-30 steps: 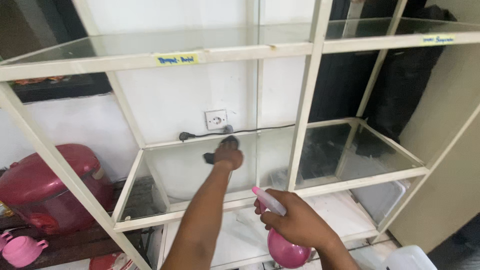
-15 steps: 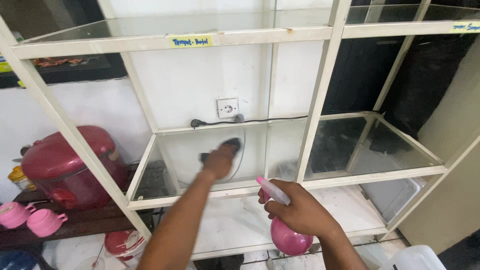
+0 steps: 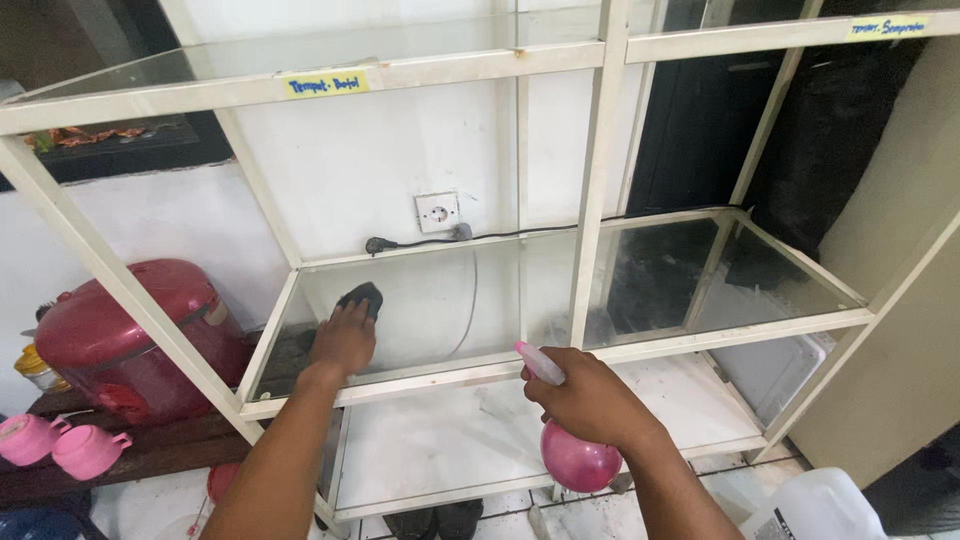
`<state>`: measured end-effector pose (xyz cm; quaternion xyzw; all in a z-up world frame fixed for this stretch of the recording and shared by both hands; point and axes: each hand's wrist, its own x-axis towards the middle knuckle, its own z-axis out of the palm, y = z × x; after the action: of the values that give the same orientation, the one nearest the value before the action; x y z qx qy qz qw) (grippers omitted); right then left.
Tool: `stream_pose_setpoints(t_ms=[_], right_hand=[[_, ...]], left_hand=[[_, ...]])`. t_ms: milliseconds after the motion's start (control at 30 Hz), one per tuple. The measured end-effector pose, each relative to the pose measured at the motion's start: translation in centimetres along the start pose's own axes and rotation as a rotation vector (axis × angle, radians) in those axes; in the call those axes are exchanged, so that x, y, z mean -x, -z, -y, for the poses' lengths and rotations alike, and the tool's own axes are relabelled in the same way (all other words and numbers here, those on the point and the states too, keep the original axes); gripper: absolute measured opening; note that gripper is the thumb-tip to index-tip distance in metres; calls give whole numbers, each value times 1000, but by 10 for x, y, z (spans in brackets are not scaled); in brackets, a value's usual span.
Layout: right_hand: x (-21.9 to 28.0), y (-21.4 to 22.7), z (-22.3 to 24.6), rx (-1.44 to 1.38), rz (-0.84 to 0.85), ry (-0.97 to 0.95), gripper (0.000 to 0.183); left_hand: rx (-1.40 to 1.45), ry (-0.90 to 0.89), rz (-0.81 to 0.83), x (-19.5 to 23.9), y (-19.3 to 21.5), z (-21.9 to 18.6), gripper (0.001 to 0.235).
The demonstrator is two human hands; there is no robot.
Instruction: The person cleans the glass shelves and white interior surfaces of a cabinet using a spray bottle and a dark cloth. They spray the surfaces and wipe them down systematically, moving from the upper shelves to the lower ones.
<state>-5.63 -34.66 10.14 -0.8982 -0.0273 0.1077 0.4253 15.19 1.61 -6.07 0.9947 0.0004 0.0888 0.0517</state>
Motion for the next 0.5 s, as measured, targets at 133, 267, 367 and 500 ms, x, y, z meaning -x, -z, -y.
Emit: stream_pose_setpoints(t_ms=[133, 267, 367, 500], right_hand=[[-1, -1, -1, -50, 4, 45, 11], [-9, -14, -2, 23, 18, 43, 19], [-15, -30, 3, 17, -20, 92, 14], [-58, -72, -26, 154, -168, 183, 32]], left_hand=[[174, 85, 117, 49, 17, -2, 59], [77, 4, 24, 70, 13, -3, 58], [70, 36, 3, 75, 9, -13, 58], [35, 23, -130, 62, -10, -16, 58]])
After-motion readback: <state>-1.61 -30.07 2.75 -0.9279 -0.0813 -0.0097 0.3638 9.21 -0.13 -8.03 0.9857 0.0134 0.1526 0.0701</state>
